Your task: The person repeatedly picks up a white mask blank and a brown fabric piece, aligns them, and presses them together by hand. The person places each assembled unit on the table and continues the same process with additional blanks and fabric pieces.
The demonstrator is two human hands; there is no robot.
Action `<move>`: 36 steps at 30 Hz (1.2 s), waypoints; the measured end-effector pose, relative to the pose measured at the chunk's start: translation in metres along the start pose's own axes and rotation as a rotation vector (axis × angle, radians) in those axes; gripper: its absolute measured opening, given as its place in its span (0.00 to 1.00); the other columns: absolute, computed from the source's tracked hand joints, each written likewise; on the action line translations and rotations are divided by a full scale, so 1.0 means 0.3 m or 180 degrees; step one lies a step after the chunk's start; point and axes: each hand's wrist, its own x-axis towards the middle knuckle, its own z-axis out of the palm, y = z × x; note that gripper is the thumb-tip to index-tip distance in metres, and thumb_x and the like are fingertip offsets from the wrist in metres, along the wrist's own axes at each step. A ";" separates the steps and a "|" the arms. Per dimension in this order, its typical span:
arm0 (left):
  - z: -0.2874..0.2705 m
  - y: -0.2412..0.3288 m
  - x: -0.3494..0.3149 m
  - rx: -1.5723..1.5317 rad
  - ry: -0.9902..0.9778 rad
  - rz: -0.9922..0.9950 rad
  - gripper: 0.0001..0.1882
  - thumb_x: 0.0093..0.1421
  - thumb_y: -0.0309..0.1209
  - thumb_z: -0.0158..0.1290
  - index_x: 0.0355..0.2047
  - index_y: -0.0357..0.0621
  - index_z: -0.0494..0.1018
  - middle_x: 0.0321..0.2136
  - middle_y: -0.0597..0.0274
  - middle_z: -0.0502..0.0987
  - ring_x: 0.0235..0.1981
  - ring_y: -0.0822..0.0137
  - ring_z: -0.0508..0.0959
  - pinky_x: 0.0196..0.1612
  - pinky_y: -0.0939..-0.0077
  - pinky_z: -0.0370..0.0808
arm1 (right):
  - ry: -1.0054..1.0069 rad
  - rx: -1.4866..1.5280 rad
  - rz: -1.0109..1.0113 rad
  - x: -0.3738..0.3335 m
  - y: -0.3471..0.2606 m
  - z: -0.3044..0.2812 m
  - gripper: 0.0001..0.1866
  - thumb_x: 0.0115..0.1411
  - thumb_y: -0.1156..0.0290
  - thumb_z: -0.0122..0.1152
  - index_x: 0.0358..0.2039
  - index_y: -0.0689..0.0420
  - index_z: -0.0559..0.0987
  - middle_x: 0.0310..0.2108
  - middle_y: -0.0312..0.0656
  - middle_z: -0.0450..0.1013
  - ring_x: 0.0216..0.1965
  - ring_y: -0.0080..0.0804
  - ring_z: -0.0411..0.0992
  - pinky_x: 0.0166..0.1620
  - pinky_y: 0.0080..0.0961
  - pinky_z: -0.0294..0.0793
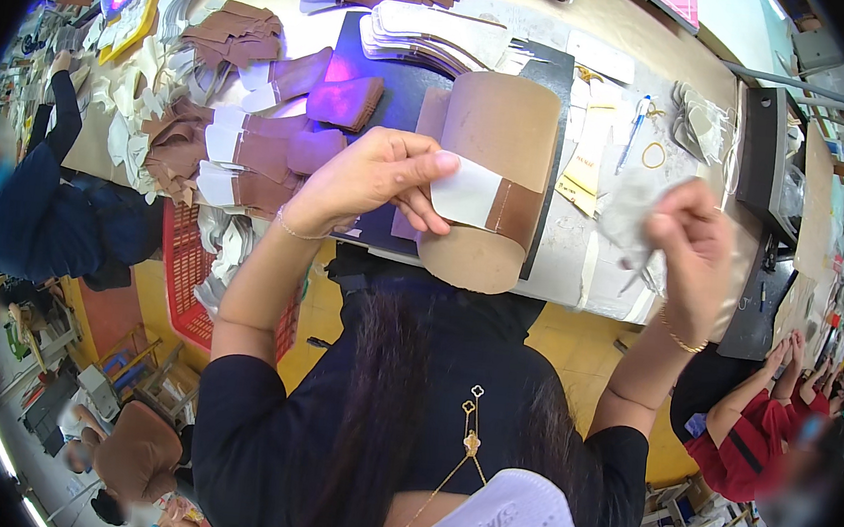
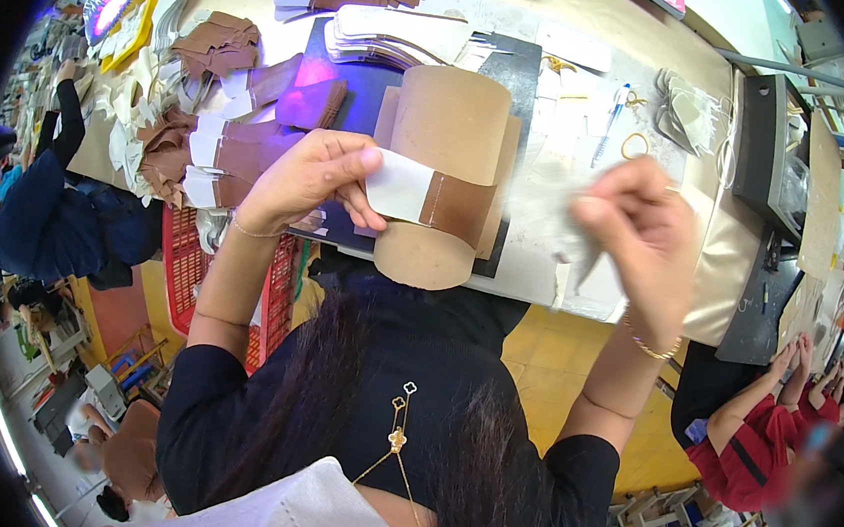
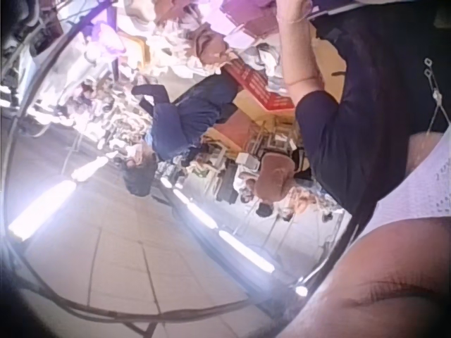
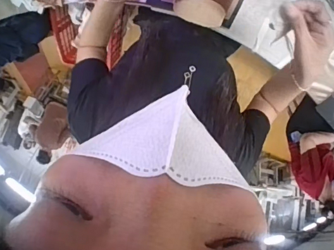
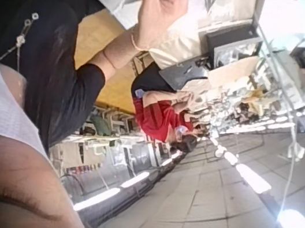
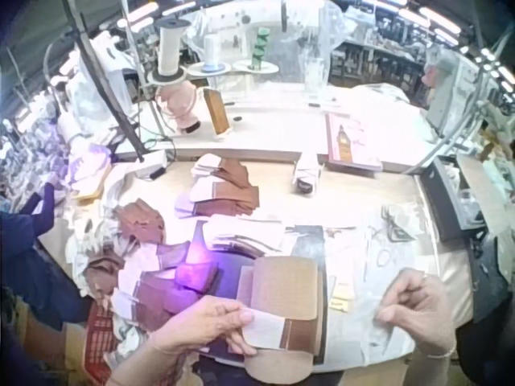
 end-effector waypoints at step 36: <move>-0.035 -0.087 -0.020 -0.0384 0.0161 0.0047 0.15 0.64 0.36 0.55 0.38 0.31 0.75 0.28 0.55 0.81 0.26 0.69 0.83 0.28 0.83 0.77 | -0.0599 -0.1288 0.0479 0.097 0.065 0.207 0.16 0.49 0.68 0.74 0.36 0.60 0.78 0.22 0.35 0.74 0.25 0.18 0.70 0.32 0.16 0.69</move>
